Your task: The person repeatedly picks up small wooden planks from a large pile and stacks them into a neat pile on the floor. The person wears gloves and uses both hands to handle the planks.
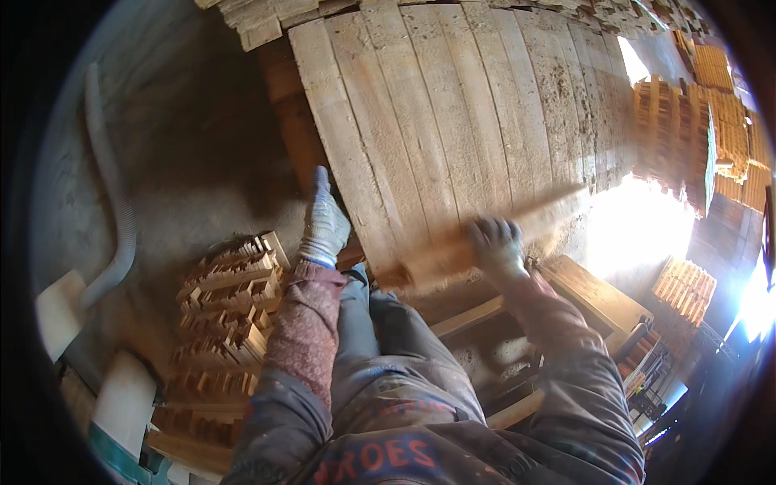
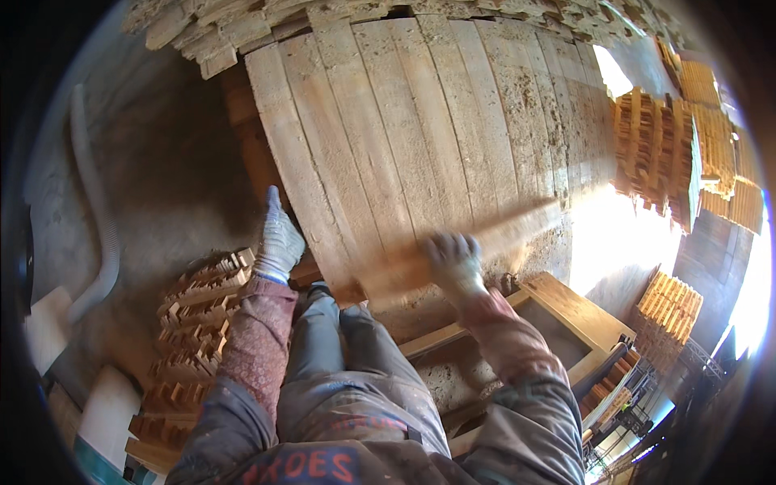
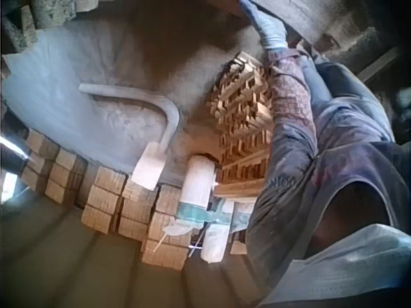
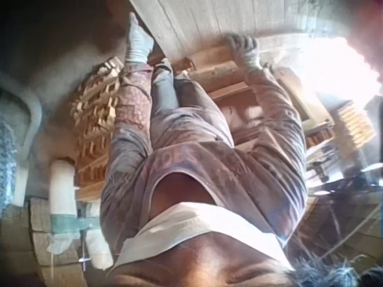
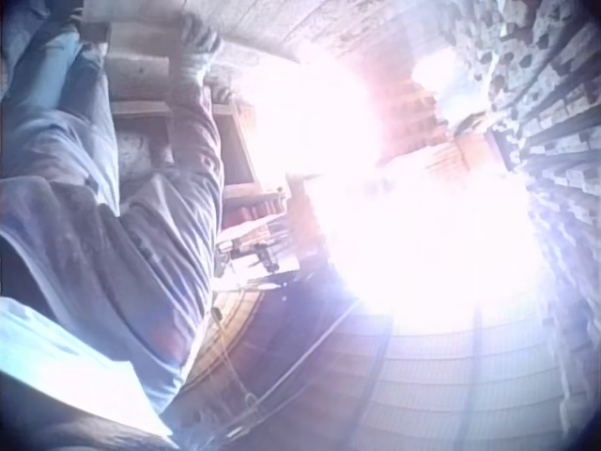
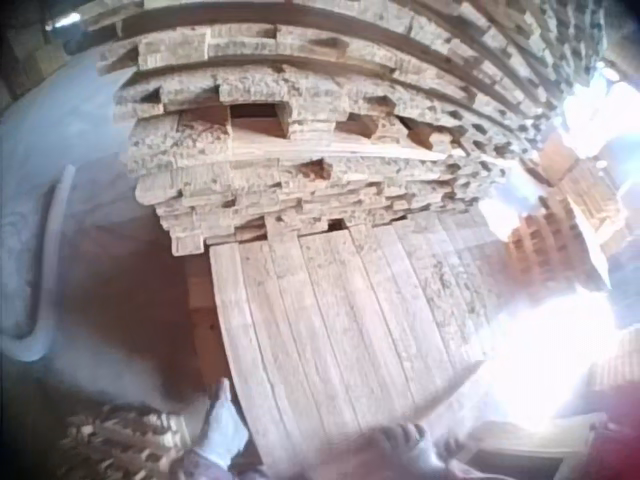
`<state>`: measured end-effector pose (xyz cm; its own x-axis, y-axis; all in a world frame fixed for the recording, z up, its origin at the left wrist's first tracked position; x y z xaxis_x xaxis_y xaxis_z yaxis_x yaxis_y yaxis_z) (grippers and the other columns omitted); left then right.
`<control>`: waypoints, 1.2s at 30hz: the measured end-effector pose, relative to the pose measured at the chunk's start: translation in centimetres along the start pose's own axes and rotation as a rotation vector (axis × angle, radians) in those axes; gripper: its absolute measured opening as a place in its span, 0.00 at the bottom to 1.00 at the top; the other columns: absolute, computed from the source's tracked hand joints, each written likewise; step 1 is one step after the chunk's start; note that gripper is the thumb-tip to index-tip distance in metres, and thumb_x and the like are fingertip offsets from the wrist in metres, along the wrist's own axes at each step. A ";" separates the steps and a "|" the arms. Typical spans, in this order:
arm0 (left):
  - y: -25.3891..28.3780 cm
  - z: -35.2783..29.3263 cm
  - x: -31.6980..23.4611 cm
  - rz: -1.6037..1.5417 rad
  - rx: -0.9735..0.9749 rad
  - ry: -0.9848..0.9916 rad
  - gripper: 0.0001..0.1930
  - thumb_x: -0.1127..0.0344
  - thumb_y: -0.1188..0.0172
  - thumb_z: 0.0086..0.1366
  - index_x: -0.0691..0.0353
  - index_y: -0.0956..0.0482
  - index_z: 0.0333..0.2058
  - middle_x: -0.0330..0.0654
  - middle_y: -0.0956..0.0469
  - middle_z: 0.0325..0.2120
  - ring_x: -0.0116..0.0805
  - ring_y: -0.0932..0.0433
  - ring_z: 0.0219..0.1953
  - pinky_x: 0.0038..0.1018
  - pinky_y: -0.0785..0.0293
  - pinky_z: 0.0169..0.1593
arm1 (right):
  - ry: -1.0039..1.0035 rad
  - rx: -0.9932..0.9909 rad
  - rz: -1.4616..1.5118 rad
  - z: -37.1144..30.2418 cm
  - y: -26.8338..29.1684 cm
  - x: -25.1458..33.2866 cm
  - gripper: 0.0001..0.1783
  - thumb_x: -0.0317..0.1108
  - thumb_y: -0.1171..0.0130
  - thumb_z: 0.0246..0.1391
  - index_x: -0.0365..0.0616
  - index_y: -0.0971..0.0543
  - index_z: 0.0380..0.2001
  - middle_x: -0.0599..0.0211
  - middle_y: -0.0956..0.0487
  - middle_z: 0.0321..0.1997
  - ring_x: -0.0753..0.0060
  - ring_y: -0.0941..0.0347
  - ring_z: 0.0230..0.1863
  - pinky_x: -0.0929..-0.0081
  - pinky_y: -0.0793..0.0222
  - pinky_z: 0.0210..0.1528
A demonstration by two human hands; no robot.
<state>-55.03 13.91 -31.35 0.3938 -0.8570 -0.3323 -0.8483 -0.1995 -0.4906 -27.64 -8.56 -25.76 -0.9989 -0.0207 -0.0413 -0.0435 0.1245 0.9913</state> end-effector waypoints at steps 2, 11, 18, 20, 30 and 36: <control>0.6 0.9 0.4 0.293 -0.064 -0.183 0.38 0.37 0.33 0.64 0.67 0.24 0.57 0.41 0.21 0.48 0.33 0.25 0.49 0.30 0.32 0.60 | -0.032 0.243 -0.071 -9.4 -0.4 -3.8 0.26 0.35 0.41 0.53 0.58 0.23 0.57 0.64 0.26 0.60 0.55 0.32 0.63 0.47 0.39 0.63; -1.5 0.6 1.4 0.556 -0.065 -0.147 0.34 0.44 0.33 0.67 0.62 0.25 0.62 0.42 0.24 0.57 0.36 0.26 0.57 0.36 0.25 0.59 | -0.118 0.082 -0.262 -4.6 4.8 -9.7 0.34 0.39 0.36 0.54 0.64 0.27 0.67 0.62 0.30 0.66 0.50 0.36 0.68 0.41 0.38 0.63; 0.3 2.5 2.3 0.650 -0.080 -0.197 0.34 0.45 0.35 0.69 0.66 0.27 0.63 0.42 0.25 0.58 0.36 0.27 0.57 0.32 0.30 0.62 | 0.344 -0.363 -0.134 18.2 2.0 -9.3 0.16 0.45 0.40 0.55 0.79 0.19 0.48 0.83 0.26 0.59 0.63 0.37 0.67 0.51 0.36 0.58; 0.1 2.0 1.8 0.740 -0.127 -0.246 0.38 0.41 0.36 0.68 0.67 0.28 0.64 0.43 0.25 0.59 0.37 0.28 0.57 0.34 0.29 0.61 | 0.352 -0.265 -0.157 19.5 0.3 -10.6 0.14 0.44 0.42 0.57 0.76 0.19 0.46 0.83 0.26 0.57 0.59 0.38 0.67 0.43 0.38 0.58; -1.1 0.9 2.5 0.647 -0.263 -0.129 0.43 0.38 0.33 0.64 0.61 0.34 0.68 0.47 0.30 0.63 0.46 0.30 0.63 0.44 0.30 0.66 | -0.377 0.219 -0.112 -6.8 -1.0 -29.7 0.28 0.38 0.37 0.55 0.63 0.26 0.61 0.68 0.28 0.62 0.56 0.40 0.71 0.40 0.39 0.61; -0.4 0.2 2.6 0.531 -0.300 -0.078 0.48 0.33 0.36 0.63 0.61 0.39 0.71 0.48 0.34 0.68 0.49 0.34 0.67 0.45 0.35 0.70 | -0.507 0.256 -0.169 -7.4 2.0 -35.3 0.37 0.34 0.36 0.56 0.64 0.32 0.69 0.63 0.33 0.70 0.52 0.43 0.73 0.39 0.42 0.68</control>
<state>-53.56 11.91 -32.16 -0.0952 -0.8408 -0.5329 -0.9938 0.1110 0.0024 7.68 -14.96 -21.40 -0.8580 0.4074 -0.3128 -0.1421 0.3971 0.9067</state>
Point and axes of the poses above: each hand's wrist, its own z-axis towards the middle knuckle, its own y-axis out of the back of the hand, x = y × z, the point moved 1 cm from there along z, towards the middle knuckle
